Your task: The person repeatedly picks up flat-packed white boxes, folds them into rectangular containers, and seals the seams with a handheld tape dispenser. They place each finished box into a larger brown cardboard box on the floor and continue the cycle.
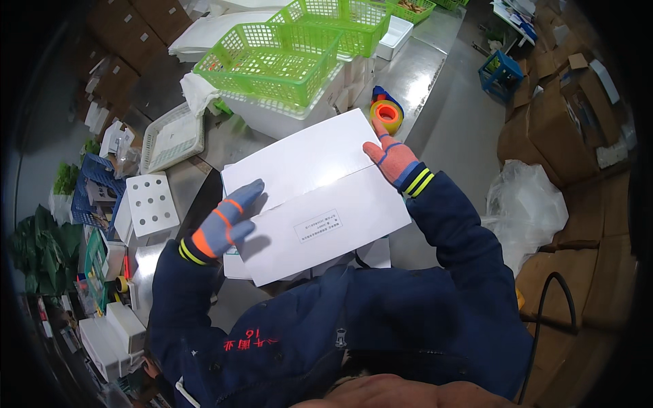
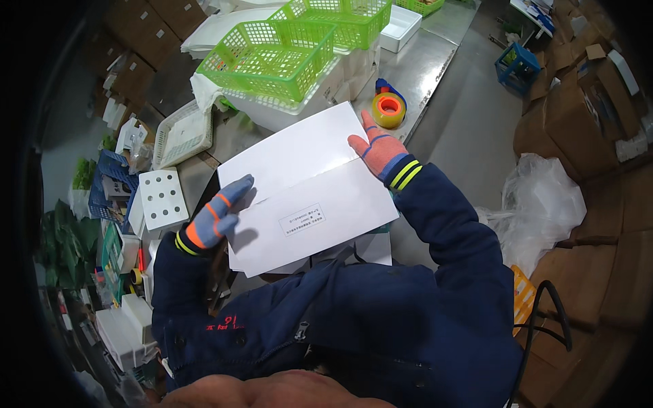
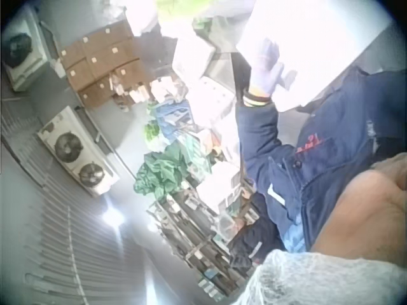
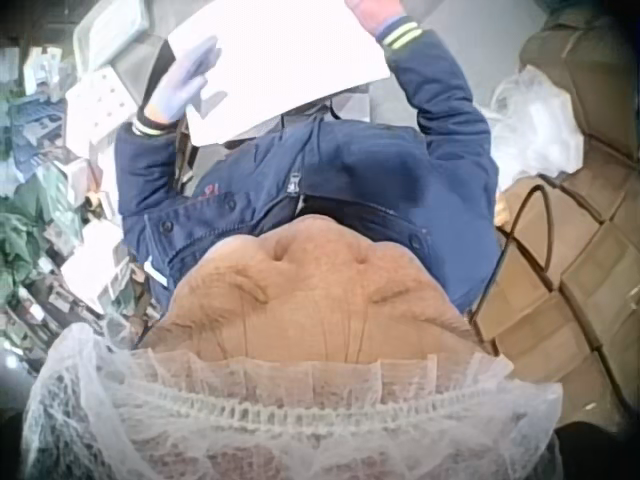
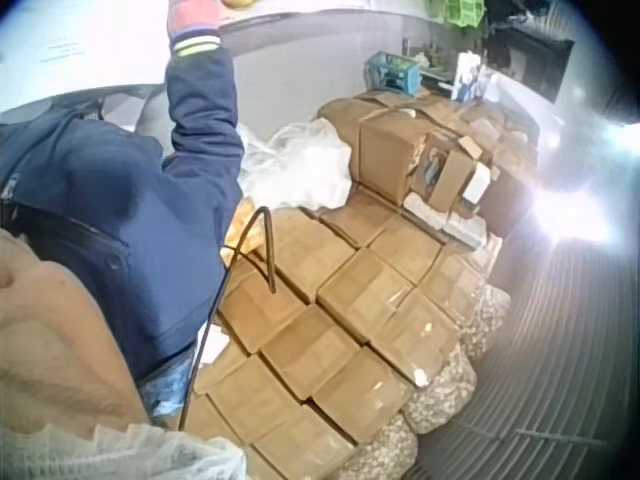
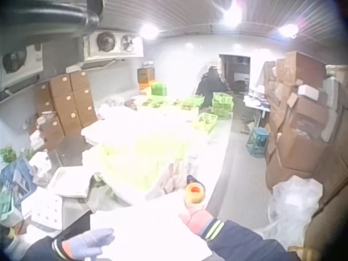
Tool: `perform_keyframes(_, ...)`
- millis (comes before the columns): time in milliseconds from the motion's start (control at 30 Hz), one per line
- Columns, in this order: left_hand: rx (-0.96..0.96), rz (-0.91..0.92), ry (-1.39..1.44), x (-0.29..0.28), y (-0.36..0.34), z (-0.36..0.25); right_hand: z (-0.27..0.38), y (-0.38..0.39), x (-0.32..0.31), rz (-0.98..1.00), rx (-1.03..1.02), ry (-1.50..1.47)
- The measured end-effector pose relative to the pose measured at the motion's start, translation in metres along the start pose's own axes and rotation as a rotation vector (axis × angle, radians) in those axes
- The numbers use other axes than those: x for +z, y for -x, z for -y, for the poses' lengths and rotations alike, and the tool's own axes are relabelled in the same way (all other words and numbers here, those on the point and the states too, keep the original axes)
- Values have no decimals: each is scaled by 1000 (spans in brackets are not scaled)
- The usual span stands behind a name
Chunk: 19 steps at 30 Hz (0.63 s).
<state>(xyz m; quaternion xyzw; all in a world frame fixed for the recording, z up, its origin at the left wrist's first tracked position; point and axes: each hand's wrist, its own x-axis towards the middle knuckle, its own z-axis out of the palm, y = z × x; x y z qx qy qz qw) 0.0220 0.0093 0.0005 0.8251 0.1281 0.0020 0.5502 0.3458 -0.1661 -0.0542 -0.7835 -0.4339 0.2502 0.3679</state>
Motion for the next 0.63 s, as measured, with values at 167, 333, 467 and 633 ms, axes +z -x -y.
perform_keyframes(167, 69, -90, -995, 70, -56, -19, -4, 0, 7, 25, -170, 55)
perform_keyframes(333, 131, -41, -938, 64, -90, -17, -71, -48, -12, 9, -373, -510)
perform_keyframes(467, 130, 8, -906, 59, -98, -17, -210, -136, -50, -322, 301, 417)
perform_keyframes(633, -18, 28, -919, 63, -102, -21, -218, -195, -21, 39, 601, 363)
